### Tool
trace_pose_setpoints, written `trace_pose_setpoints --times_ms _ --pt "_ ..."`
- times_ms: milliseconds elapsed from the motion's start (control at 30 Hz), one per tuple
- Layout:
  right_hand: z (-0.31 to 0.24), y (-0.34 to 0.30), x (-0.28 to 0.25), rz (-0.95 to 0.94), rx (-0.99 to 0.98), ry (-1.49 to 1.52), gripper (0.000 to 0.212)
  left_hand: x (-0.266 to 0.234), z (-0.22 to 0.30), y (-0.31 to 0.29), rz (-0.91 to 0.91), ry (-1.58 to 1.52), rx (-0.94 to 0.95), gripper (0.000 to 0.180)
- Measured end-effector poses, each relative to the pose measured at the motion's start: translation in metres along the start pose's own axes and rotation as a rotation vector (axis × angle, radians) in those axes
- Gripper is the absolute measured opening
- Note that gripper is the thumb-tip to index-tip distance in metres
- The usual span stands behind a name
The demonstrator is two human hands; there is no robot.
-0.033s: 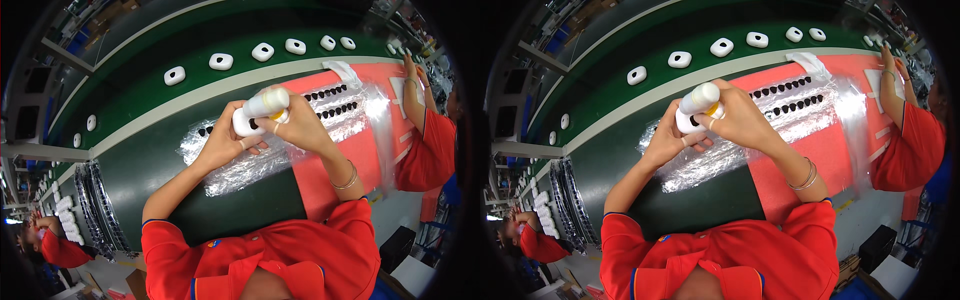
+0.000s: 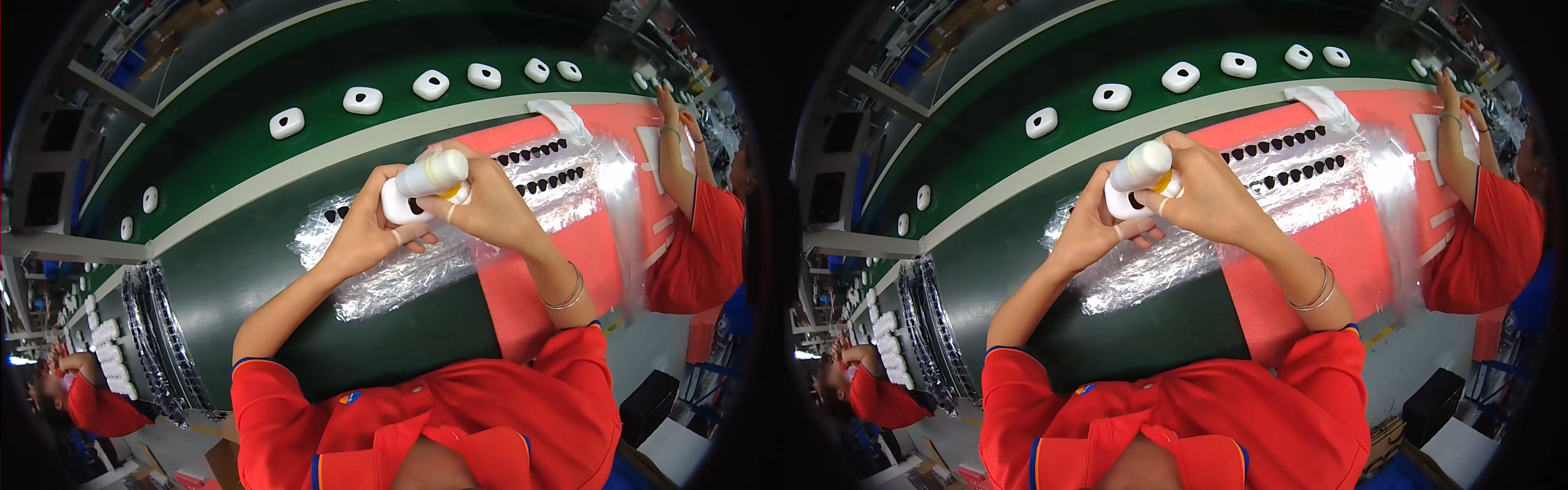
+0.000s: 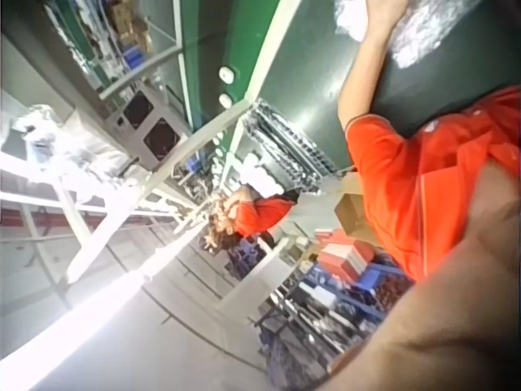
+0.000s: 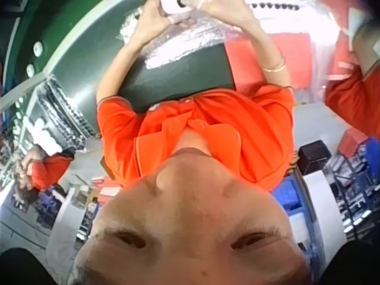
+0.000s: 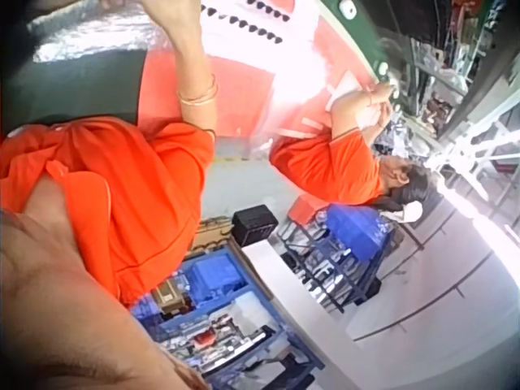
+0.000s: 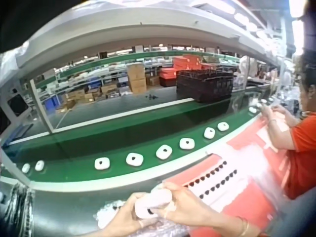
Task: The person assembles parts on an assembly line by taking white cases from a conveyor, inserting black components into them, and tapping them into place with a mallet. The person also unpacks additional black components from plastic packaging by hand.
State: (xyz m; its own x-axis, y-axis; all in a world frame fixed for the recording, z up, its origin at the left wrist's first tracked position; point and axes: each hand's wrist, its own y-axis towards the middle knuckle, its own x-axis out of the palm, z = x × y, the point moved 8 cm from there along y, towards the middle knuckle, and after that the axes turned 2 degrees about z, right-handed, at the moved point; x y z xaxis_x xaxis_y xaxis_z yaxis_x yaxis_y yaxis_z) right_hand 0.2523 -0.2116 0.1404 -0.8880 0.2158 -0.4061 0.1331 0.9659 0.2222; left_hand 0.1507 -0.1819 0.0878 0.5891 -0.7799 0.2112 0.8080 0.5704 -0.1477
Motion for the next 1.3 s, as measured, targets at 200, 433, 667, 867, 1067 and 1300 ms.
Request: trace_pose_setpoints --times_ms 200,433,667,867,1067,1300 --pt "0.004 -0.004 0.007 -0.066 0.005 -0.141 0.035 0.0 -0.004 0.0 -0.025 -0.012 0.009 0.05" --pt "-0.02 -0.004 0.002 0.04 -0.148 -0.028 0.042 -0.015 -0.002 0.002 -0.021 -0.014 0.034 0.044" --pt "-0.006 -0.008 0.024 -0.18 -0.102 -0.182 0.035 -0.019 -0.015 -0.002 -0.043 -0.073 0.044 0.042" --pt "-0.002 0.006 -0.013 -0.01 -0.058 -0.129 0.033 -0.096 0.004 0.013 0.321 0.321 0.186 0.044" --pt "0.053 0.009 -0.005 -0.255 0.239 -0.598 0.033 -0.246 0.017 0.009 0.932 0.737 0.344 0.047" --pt "0.07 0.002 0.005 -0.457 0.207 -0.708 0.023 -0.312 -0.004 0.003 1.12 1.068 0.149 0.07"
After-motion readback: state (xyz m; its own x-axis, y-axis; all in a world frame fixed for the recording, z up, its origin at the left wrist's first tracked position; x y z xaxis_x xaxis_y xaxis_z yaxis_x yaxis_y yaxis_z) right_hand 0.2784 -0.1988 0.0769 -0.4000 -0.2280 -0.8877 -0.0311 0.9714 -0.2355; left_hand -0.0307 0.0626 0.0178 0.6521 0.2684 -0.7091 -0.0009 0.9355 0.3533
